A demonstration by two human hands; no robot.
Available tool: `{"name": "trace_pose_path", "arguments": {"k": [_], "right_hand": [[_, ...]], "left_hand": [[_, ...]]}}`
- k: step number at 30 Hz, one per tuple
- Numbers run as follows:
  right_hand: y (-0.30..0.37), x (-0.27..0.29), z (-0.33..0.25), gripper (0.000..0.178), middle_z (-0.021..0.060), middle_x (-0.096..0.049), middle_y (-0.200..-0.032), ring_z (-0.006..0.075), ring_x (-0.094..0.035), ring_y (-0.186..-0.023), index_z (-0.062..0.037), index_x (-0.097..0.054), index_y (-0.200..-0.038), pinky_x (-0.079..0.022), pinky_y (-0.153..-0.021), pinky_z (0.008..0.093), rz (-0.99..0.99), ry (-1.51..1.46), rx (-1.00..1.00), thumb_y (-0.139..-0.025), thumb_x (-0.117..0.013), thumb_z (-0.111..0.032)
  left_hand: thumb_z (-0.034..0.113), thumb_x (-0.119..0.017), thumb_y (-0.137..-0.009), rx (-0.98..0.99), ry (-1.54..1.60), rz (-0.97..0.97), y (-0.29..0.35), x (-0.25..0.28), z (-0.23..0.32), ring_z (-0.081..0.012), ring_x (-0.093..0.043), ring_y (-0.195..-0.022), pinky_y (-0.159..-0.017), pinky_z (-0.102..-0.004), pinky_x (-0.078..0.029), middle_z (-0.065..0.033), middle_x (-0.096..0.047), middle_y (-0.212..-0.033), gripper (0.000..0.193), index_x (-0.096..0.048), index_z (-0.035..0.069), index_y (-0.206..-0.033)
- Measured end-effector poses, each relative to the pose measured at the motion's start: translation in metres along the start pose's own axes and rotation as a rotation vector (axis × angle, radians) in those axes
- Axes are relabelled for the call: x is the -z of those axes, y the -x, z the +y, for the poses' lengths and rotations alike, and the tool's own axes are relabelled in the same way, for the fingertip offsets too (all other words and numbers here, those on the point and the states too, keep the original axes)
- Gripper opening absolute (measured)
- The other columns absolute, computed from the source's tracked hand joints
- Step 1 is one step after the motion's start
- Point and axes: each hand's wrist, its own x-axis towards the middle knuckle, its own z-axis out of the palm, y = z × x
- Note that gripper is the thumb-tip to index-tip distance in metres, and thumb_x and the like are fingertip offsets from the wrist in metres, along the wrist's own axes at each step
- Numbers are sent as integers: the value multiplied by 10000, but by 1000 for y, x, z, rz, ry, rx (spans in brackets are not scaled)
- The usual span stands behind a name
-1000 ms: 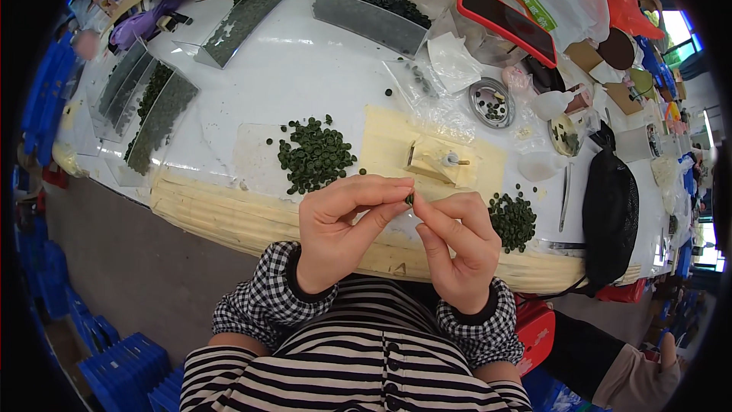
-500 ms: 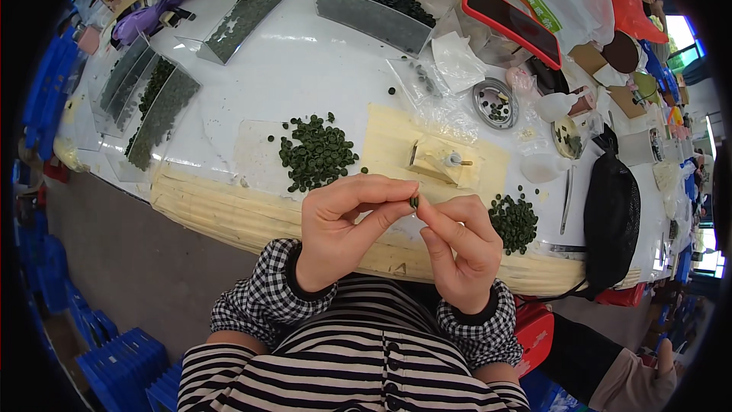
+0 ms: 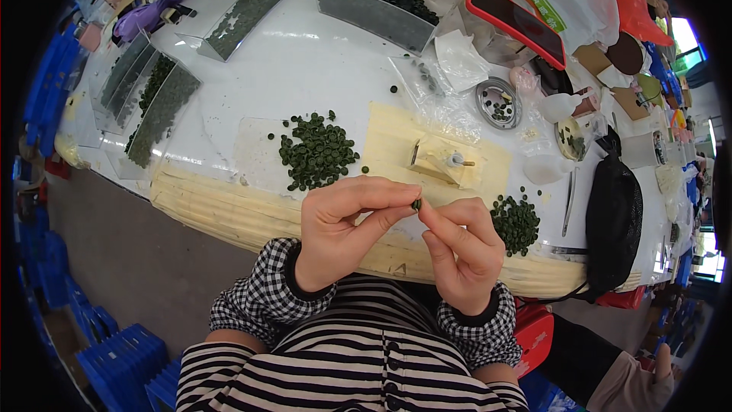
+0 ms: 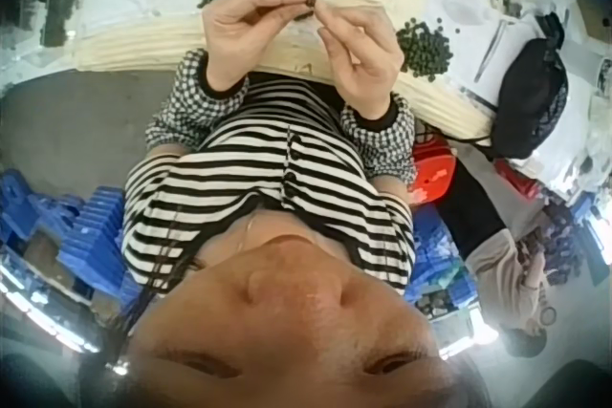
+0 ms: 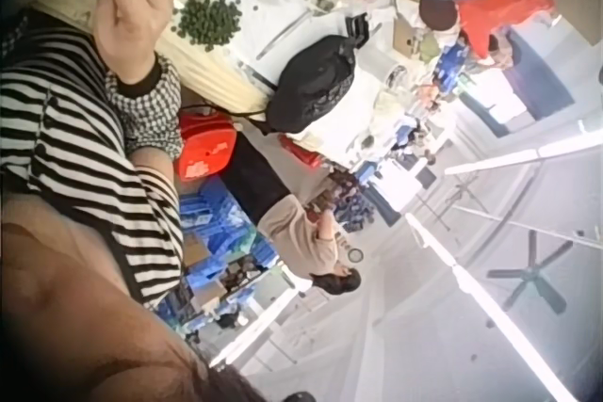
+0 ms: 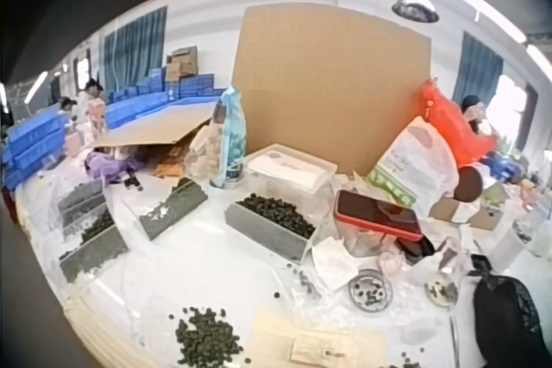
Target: Assembling small green plastic components into a yellow base on a factory workbench.
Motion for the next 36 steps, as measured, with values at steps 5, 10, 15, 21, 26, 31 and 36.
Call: {"name": "trace_pose_path", "arguments": {"k": [5,10,15,21,26,31,36], "right_hand": [[0,1,1,370,52,-638,-851,207,-554,-723,-41,-720,-1102,-445,-641,299,-6,12,26,-738,-742,18],[0,2,2,368,55,-637,-850,208,-556,-707,-36,-720,-1097,-445,-621,300,-11,19,37,-735,-740,25],[2,3,3,368,59,-638,-851,208,-561,-709,-34,-719,-1098,-446,-623,299,-20,6,37,-735,-742,24],[2,3,2,367,60,-643,-861,200,-564,-725,-36,-717,-1107,-450,-631,286,-24,-27,12,-747,-734,34],[4,3,0,371,61,-644,-869,193,-565,-732,-40,-715,-1116,-454,-638,276,-25,-43,-20,-755,-728,41],[3,5,1,371,64,-644,-871,191,-565,-734,-38,-715,-1116,-454,-634,273,-21,-49,-20,-755,-726,47],[3,4,2,370,68,-644,-864,192,-564,-733,-28,-713,-1114,-453,-629,272,-11,-47,4,-753,-725,50]], "left_hand": [[-90,-672,-828,3,-31,-7,0,0,1,-171,-685,-876,-746,-244,-528,-129,-718,-979,237,-715,4,-1041],[-91,-669,-830,6,-32,-13,1,0,-1,-183,-692,-893,-763,-251,-537,-131,-720,-982,236,-715,4,-1041],[-90,-669,-830,12,-35,-20,0,-1,0,-192,-695,-906,-780,-259,-545,-135,-720,-990,231,-716,3,-1036],[-88,-671,-831,-11,-50,-20,0,0,1,-199,-699,-912,-784,-264,-552,-140,-721,-995,221,-718,2,-1027],[-86,-672,-831,-28,-74,-20,-1,-1,1,-198,-700,-910,-784,-263,-553,-141,-721,-998,220,-718,4,-1026],[-83,-673,-832,12,-44,-28,-1,-1,2,-192,-698,-899,-774,-258,-549,-137,-721,-988,223,-717,4,-1032],[-79,-678,-829,23,-26,-27,-1,-1,2,-187,-696,-894,-772,-255,-546,-130,-722,-981,221,-715,-1,-1033]]}}
